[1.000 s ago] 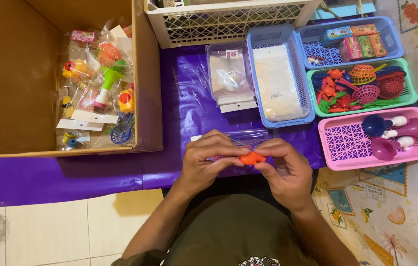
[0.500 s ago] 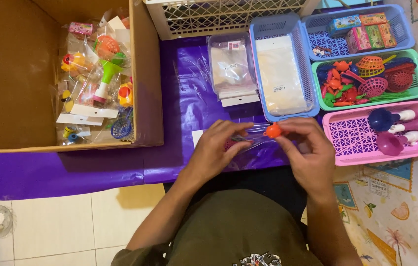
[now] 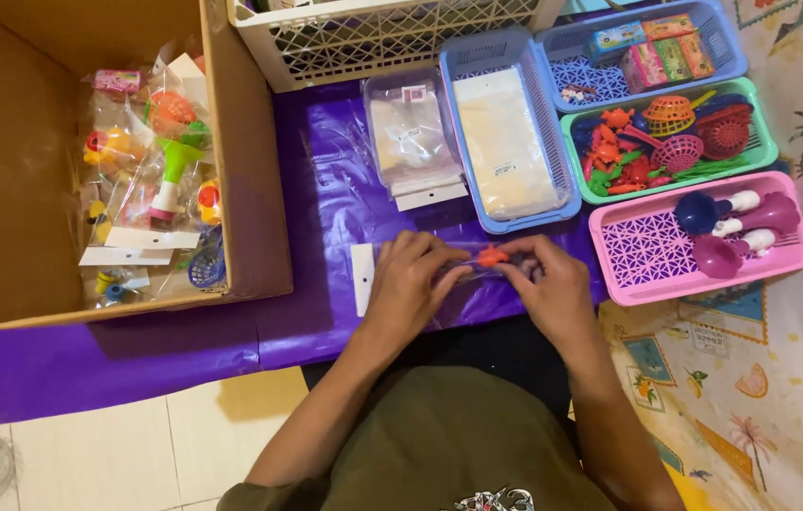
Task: Packing small plastic toys into individual clear plastic bags and placing them in a cardboard box.
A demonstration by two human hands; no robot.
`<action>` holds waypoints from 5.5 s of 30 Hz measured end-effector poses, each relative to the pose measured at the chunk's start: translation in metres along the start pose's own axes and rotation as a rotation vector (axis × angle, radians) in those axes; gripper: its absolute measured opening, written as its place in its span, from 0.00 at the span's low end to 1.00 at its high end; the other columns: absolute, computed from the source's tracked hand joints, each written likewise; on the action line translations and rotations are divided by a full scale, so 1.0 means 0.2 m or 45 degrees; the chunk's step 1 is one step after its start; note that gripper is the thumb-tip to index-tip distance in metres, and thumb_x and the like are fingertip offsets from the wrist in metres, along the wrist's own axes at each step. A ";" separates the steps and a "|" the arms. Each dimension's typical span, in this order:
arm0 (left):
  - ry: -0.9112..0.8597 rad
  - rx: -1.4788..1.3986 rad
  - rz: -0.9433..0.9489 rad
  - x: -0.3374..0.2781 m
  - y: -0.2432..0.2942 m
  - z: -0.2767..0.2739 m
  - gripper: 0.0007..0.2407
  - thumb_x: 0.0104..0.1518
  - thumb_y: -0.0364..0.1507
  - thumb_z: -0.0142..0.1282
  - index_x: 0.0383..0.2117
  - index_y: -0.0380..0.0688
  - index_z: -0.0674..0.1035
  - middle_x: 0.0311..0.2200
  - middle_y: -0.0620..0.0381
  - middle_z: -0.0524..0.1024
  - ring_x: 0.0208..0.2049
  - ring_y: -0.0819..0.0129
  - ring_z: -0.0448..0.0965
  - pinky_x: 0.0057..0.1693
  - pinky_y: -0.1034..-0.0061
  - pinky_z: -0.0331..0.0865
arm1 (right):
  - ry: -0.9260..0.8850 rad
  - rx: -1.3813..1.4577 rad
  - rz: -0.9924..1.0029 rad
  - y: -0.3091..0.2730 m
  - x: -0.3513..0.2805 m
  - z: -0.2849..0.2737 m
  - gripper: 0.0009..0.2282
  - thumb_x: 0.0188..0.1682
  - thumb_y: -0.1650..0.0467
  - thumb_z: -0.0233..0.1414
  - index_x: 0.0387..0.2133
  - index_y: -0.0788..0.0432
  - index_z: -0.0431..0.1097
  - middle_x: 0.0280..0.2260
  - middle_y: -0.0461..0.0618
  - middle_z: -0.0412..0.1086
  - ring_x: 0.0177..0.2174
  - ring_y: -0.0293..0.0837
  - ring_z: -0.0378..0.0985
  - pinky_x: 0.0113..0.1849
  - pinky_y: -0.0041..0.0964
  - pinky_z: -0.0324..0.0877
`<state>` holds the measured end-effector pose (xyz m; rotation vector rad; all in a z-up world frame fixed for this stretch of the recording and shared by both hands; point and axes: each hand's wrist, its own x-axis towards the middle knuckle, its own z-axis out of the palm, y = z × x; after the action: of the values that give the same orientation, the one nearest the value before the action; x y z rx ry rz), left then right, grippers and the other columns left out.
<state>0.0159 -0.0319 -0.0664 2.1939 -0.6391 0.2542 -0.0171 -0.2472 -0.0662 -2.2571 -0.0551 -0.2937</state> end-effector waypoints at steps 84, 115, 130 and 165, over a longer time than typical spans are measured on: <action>-0.423 -0.253 -0.113 -0.10 -0.22 -0.31 0.24 0.51 0.31 0.69 0.57 0.46 0.78 0.39 0.51 0.77 0.45 0.49 0.75 0.55 0.61 0.69 | -0.031 0.173 0.115 0.00 0.00 -0.06 0.08 0.49 0.77 0.56 0.38 0.55 0.80 0.29 0.49 0.68 0.28 0.43 0.72 0.33 0.37 0.70; -0.100 -0.321 -0.099 -0.09 -0.28 -0.18 0.09 0.53 0.31 0.67 0.39 0.54 0.86 0.28 0.61 0.83 0.36 0.59 0.82 0.44 0.67 0.68 | -0.107 -1.037 -0.521 0.70 0.88 -0.32 0.07 0.42 0.70 0.65 0.31 0.55 0.75 0.40 0.50 0.62 0.46 0.57 0.69 0.43 0.46 0.74; -0.067 -0.308 -0.087 -0.08 -0.28 -0.18 0.09 0.53 0.33 0.67 0.39 0.54 0.86 0.27 0.60 0.83 0.36 0.58 0.83 0.44 0.66 0.69 | -0.130 -1.012 -0.720 0.66 0.86 -0.34 0.06 0.47 0.67 0.61 0.33 0.53 0.73 0.35 0.49 0.63 0.41 0.53 0.72 0.41 0.44 0.73; -0.110 -0.219 -0.087 -0.09 -0.25 -0.18 0.08 0.54 0.32 0.66 0.38 0.55 0.86 0.28 0.62 0.83 0.36 0.60 0.82 0.43 0.68 0.67 | -0.206 -1.085 -0.420 0.77 0.80 -0.31 0.15 0.42 0.69 0.63 0.43 0.56 0.75 0.36 0.51 0.73 0.43 0.55 0.74 0.46 0.48 0.68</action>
<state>0.0289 0.0291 -0.0833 2.0648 -0.6093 0.0660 0.1476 -0.4034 -0.1057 -3.1185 -0.4681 -0.3500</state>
